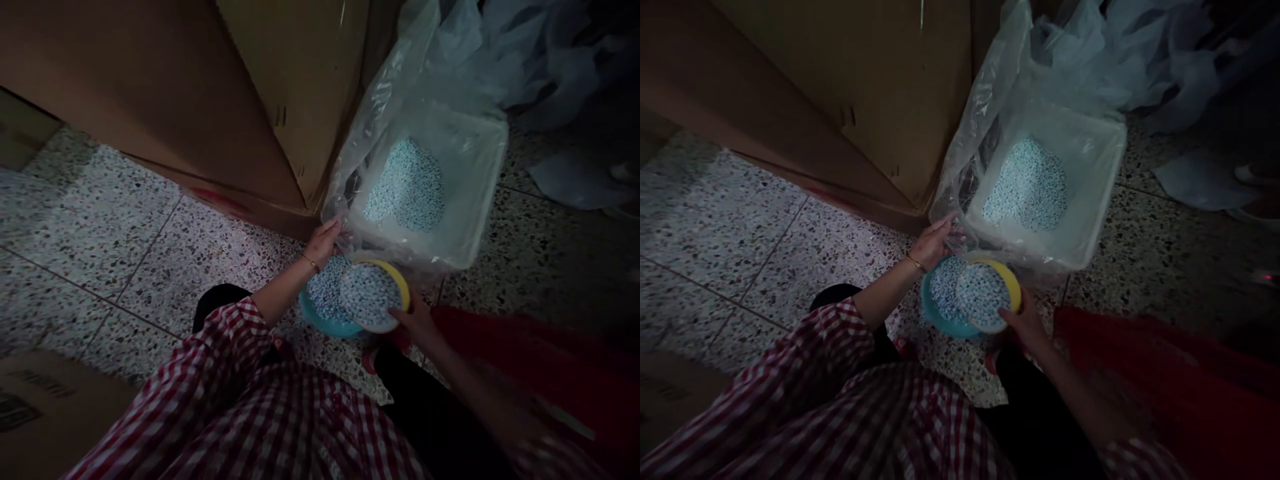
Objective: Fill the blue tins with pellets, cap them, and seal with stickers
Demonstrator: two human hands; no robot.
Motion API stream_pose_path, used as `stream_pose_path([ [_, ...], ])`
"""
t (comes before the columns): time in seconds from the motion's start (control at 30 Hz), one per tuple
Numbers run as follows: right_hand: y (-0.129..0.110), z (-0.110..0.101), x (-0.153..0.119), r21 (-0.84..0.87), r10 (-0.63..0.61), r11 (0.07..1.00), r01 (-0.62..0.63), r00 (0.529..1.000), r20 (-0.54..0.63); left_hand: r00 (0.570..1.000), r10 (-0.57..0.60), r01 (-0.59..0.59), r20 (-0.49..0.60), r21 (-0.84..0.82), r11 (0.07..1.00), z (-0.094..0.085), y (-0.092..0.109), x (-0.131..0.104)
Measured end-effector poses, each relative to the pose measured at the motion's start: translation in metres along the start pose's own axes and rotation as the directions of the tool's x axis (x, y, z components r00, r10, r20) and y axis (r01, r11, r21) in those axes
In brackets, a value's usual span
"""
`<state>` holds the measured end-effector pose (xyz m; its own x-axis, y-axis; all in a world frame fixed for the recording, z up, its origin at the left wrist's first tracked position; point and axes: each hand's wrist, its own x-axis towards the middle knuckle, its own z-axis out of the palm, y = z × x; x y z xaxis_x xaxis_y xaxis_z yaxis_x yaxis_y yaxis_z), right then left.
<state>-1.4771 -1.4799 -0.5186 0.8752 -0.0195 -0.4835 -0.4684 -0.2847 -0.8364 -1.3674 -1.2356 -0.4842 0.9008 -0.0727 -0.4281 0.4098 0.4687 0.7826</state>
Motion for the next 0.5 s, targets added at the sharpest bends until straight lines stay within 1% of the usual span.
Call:
stream_pose_path([
  [0.03,0.008,0.011,0.006,-0.142,-0.102,0.985,0.102,0.995,0.003,1.000,0.007,-0.007,-0.003,0.003,1.000,-0.002,-0.002,0.000],
  [0.07,0.015,0.021,0.011,-0.284,-0.203,0.937,0.202,0.979,0.027,1.000,0.013,-0.013,-0.009,0.009,1.000,-0.004,-0.004,0.001],
  [0.1,0.023,0.029,0.016,-0.414,-0.287,0.863,0.290,0.955,0.070,1.000,0.016,-0.016,-0.015,0.016,1.000,-0.006,-0.005,0.001],
  [0.13,0.030,0.036,0.020,-0.524,-0.346,0.772,0.359,0.929,0.127,1.000,0.015,-0.015,-0.019,0.025,1.000,-0.009,-0.006,0.000],
  [0.2,0.040,0.043,0.024,-0.674,-0.393,0.586,0.449,0.886,0.247,1.000,0.013,-0.012,-0.020,0.043,0.999,-0.012,-0.006,-0.001],
  [0.27,0.046,0.046,0.027,-0.741,-0.397,0.430,0.516,0.845,0.358,1.000,0.012,-0.011,-0.020,0.058,0.998,-0.014,-0.005,-0.003],
  [0.33,0.044,0.045,0.026,-0.749,-0.409,0.318,0.582,0.797,0.445,1.000,0.008,-0.006,-0.026,0.064,0.998,-0.014,-0.004,-0.005],
  [0.37,0.042,0.043,0.025,-0.739,-0.418,0.281,0.613,0.771,0.480,1.000,0.004,-0.002,-0.029,0.063,0.998,-0.014,-0.003,-0.005],
  [0.43,0.035,0.037,0.018,-0.703,-0.450,0.239,0.670,0.717,0.532,0.999,-0.006,0.008,-0.040,0.059,0.998,-0.013,-0.001,-0.006],
  [0.5,0.028,0.026,0.005,-0.657,-0.503,0.237,0.715,0.669,0.547,0.999,-0.011,0.013,-0.042,0.055,0.998,-0.014,0.001,-0.006],
])
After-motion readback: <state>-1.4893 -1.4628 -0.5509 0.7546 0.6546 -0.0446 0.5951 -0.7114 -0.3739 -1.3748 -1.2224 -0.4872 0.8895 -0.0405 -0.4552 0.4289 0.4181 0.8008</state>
